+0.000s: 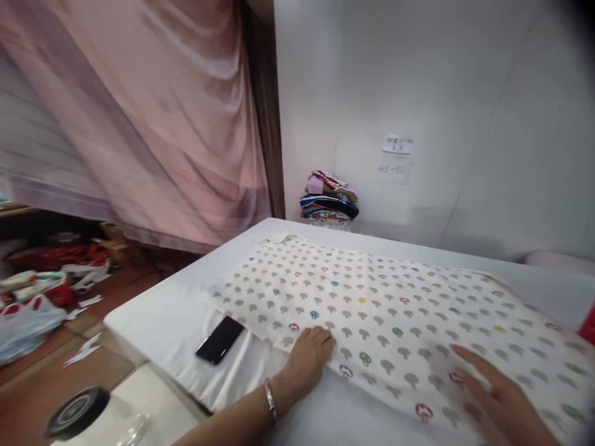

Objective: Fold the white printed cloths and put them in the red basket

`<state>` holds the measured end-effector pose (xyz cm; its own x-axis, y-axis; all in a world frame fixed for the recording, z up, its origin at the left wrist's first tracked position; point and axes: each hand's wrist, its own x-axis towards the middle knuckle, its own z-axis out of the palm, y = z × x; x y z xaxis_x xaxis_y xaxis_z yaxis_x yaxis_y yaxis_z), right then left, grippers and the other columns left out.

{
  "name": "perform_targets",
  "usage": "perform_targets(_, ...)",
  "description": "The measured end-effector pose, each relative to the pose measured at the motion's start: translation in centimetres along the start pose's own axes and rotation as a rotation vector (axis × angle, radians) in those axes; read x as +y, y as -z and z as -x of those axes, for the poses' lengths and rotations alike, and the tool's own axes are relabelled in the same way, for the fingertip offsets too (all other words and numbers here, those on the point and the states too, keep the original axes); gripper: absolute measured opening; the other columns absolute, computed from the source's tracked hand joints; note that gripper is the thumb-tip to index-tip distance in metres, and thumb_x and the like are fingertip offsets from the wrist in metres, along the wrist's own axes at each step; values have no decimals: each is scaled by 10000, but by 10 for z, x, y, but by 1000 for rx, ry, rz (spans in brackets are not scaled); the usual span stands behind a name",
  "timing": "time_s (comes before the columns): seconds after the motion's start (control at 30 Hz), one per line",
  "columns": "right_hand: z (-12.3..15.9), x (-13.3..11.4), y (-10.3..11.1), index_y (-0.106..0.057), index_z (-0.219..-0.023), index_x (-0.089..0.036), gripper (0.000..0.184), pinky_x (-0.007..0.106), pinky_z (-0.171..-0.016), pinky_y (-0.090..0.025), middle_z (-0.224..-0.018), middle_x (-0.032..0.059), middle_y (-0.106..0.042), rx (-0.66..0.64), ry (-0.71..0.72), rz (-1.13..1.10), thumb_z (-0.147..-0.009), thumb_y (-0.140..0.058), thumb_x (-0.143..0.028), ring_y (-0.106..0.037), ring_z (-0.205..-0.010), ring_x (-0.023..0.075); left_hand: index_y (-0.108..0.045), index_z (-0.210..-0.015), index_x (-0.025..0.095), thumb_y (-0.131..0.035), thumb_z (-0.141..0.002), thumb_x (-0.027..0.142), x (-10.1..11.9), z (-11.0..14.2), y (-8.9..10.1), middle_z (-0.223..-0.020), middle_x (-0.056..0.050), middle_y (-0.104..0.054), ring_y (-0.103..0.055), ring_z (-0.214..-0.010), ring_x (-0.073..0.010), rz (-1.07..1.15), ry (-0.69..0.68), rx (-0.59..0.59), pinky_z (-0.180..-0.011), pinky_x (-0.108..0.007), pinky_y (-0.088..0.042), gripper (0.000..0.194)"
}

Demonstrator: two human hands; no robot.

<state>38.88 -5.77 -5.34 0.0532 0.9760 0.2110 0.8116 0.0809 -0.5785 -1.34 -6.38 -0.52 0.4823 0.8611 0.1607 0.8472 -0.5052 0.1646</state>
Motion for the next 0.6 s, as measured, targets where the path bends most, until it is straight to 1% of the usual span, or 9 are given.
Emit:
perform_targets(0.07,2,-63,-33,-599,-1191,-351,480,451,-999,-424,-1314,12,-527,-159,141,-64,-797,-432,-568,-472,-1218,287,-576,-993,206,-394,-795,13,-15,6,7,-1027,-51,-592,-490,-968,-193,-17,77,27,-830,-339,-374,332)
perform_targets(0.1,4,-92,-46,-552,-1254,-342,488,445,-1040,-380,-1368,-1,-468,-258,223,-84,-831,-409,-541,-425,-1260,273,-578,-1003,206,-387,-793,8,-23,10,11,-1034,-51,-595,-491,-976,-193,-24,113,43,-834,-339,-373,345)
perform_targets(0.13,5,-118,-56,-515,-1291,-346,501,446,-1055,-361,-1391,-10,-435,-363,298,-90,-836,-424,-535,-397,-1281,273,-580,-1014,205,-381,-793,5,-31,14,15,-1042,-53,-597,-493,-981,-192,-32,148,55,-838,-339,-372,359)
perform_targets(0.2,3,-160,-73,-453,-1332,-372,500,446,-1083,-316,-1428,-40,-370,-502,398,-75,-857,-417,-526,-329,-1323,263,-588,-1025,203,-371,-796,5,-48,23,25,-1051,-58,-602,-499,-988,-190,-52,217,76,-841,-338,-371,373)
perform_targets(0.27,-4,-187,-86,-367,-1381,-366,529,461,-1117,-230,-1461,-55,-295,-592,467,-37,-877,-385,-528,-245,-1359,254,-592,-1036,202,-366,-809,22,-67,32,35,-1063,-61,-605,-502,-998,-189,-85,288,109,-853,-342,-365,367)
perform_targets(0.33,-11,-199,-100,-305,-1407,-348,562,493,-1128,-151,-1482,-53,-227,-645,494,33,-883,-359,-545,-177,-1376,262,-592,-1045,200,-367,-821,45,-87,42,45,-1068,-61,-609,-503,-1006,-192,-128,361,147,-862,-345,-363,353)
perform_targets(0.4,-17,-199,-113,-286,-1408,-352,575,524,-1124,-108,-1491,-56,-169,-656,501,112,-879,-340,-570,-133,-1381,277,-600,-1027,193,-374,-819,64,-110,52,55,-1067,-63,-614,-503,-1020,-202,-182,458,171,-872,-350,-364,333)
perform_targets(0.5,-20,-190,-128,-291,-1392,-394,557,542,-1117,-107,-1490,-78,-124,-649,513,189,-873,-328,-592,-112,-1378,291,-607,-1010,177,-380,-800,80,-147,65,68,-1114,-89,-599,-496,-1061,-229,-275,647,193,-885,-371,-371,324)
perform_targets(0.6,-20,-182,-134,-296,-1380,-421,541,545,-1111,-142,-1481,-85,-138,-657,524,230,-869,-336,-594,-131,-1370,297,-591,-1051,172,-374,-794,110,-189,75,78,-1183,-115,-564,-489,-1099,-253,-291,866,187,-881,-392,-390,342)
